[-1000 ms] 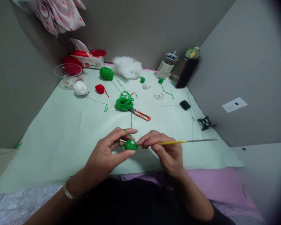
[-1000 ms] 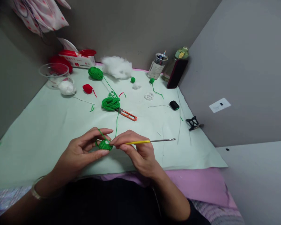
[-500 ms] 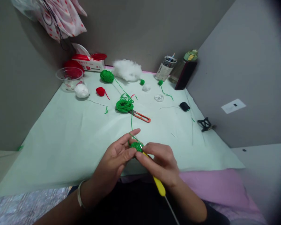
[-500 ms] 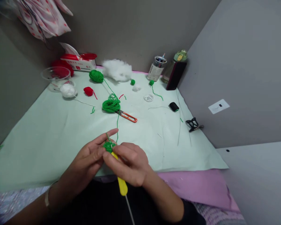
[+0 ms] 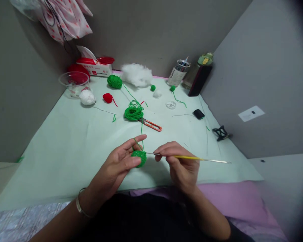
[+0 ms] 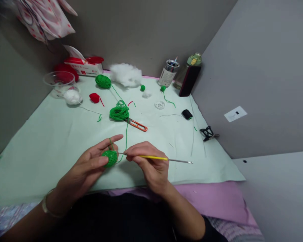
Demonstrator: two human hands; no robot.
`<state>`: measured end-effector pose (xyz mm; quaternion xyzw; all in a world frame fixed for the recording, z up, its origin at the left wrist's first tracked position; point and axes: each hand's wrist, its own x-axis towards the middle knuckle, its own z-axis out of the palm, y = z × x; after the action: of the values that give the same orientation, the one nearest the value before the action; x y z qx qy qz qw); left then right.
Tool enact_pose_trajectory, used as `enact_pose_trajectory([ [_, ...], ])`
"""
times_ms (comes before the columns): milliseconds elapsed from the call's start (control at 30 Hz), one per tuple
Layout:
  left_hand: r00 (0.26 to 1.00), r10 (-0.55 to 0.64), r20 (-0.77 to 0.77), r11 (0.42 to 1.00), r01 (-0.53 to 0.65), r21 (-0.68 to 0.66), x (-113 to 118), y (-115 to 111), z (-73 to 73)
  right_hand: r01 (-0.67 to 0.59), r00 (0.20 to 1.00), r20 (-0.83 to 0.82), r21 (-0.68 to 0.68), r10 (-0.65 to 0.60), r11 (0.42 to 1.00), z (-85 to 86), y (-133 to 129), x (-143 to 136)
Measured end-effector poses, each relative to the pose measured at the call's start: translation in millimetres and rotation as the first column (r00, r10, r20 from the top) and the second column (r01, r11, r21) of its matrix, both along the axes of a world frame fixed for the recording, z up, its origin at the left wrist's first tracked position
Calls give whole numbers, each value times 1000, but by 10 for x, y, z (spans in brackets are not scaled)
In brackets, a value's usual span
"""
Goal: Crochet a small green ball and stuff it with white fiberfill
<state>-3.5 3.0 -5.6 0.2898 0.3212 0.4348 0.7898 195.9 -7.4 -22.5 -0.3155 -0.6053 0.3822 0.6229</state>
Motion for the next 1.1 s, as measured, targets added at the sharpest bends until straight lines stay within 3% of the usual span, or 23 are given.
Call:
enact_pose_trajectory([
  [200,994,-86,66,996,85,16,-30,23,14,-101,978,-199,-184,64,978,91,75,9],
  [367,995,-95,14,993,93,74,-18,20,-50,-270,927,-346,-341,147,900,125,73,-30],
  [433,997,-71,-29,991,73,109,-12,16,-73,-274,934,-313,-324,171,906,89,49,-48],
  [633,987,-48,-151,985,72,155,-19,6,-76,-67,997,-41,-150,62,986,13,13,-86],
  [833,976,-28,-214,978,71,197,-16,-20,-109,2,1000,4,-109,-2,994,34,4,-133],
  [933,973,-51,-225,979,93,181,-21,-30,-120,-20,999,-39,-146,15,989,18,4,-126],
  [1100,945,12,-326,970,68,234,-42,-7,-71,-150,983,-136,-206,124,967,-3,25,-70],
])
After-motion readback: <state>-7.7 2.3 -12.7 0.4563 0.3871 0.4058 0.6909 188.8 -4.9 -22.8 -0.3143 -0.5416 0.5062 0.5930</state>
